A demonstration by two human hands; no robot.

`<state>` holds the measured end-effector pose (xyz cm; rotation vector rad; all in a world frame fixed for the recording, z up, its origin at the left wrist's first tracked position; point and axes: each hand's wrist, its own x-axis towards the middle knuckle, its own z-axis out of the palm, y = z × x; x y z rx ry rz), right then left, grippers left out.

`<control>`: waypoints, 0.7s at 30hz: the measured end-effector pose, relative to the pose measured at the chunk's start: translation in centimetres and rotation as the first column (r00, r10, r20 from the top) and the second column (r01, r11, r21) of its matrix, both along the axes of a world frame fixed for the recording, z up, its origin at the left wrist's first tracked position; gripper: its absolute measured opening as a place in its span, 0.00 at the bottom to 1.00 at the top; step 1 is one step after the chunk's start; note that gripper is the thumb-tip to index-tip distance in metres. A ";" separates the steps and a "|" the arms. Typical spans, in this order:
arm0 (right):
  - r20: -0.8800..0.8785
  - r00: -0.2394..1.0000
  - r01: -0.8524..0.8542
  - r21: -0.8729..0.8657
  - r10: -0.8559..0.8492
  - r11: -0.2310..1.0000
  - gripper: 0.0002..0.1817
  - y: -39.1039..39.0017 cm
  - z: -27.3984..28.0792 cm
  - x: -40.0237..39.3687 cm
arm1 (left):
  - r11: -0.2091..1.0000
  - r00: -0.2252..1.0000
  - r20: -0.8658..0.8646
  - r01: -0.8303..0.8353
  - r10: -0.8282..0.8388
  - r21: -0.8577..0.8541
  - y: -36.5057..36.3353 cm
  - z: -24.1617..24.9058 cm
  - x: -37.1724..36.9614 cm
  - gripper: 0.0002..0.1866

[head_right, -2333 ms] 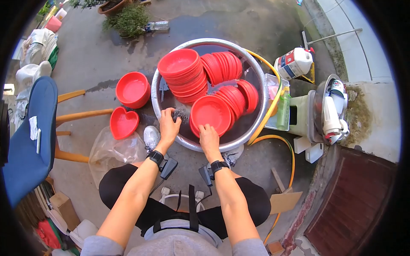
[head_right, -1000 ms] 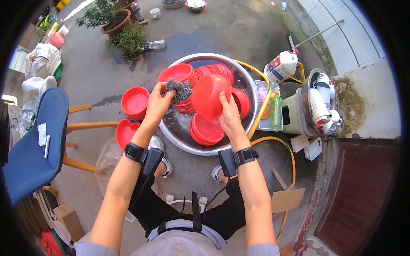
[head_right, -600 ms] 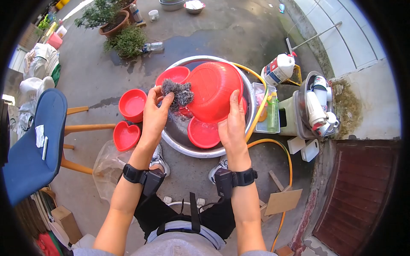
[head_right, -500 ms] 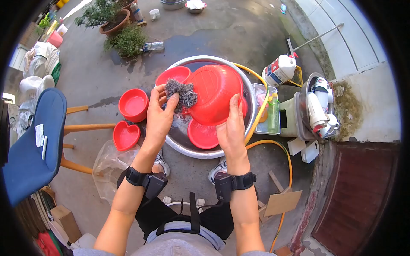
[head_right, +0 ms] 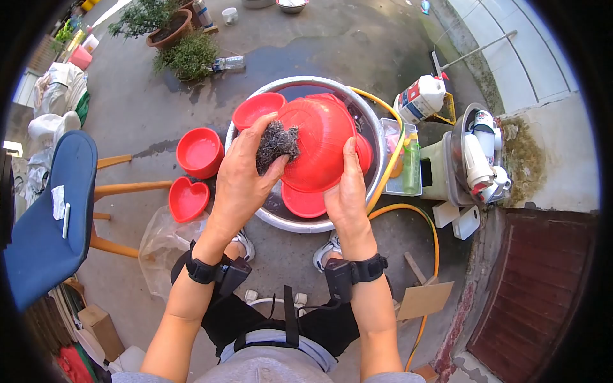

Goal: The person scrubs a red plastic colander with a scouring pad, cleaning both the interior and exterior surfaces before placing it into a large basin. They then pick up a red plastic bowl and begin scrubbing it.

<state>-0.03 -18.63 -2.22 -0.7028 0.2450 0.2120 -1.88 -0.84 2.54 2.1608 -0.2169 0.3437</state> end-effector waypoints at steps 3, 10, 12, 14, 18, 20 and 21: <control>-0.019 1.000 0.022 -0.019 -0.023 1.000 0.30 0.3 0.0 -0.3 | 0.998 1.000 0.019 0.011 -0.012 0.062 -0.4 0.0 -0.3 0.34; -0.037 0.999 0.024 -0.008 -0.024 1.000 0.30 0.6 0.5 -0.5 | 0.991 0.984 0.133 -0.124 0.116 0.057 -0.2 0.5 -0.2 0.38; -0.042 0.998 0.035 -0.014 -0.036 0.999 0.29 0.6 0.7 -0.5 | 0.988 0.985 0.112 -0.142 0.134 0.064 -0.1 0.5 -0.3 0.40; -0.047 0.998 0.048 -0.021 -0.049 0.999 0.29 0.6 0.8 -0.5 | 0.988 0.991 0.112 -0.082 0.067 0.131 0.0 0.7 -0.3 0.35; -0.015 0.997 0.074 -0.093 -0.075 0.993 0.27 0.4 1.1 -0.8 | 0.939 0.994 0.093 0.023 -0.058 0.343 0.0 0.7 -0.4 0.33; 0.012 0.997 0.076 -0.118 -0.075 0.990 0.27 0.4 1.3 -0.8 | 0.944 0.982 0.170 0.023 -0.083 0.330 0.0 0.4 -0.2 0.31; 0.003 0.997 0.078 -0.120 -0.078 0.990 0.27 0.4 1.3 -0.8 | 0.944 0.982 0.169 0.023 -0.083 0.331 0.0 0.2 -0.1 0.31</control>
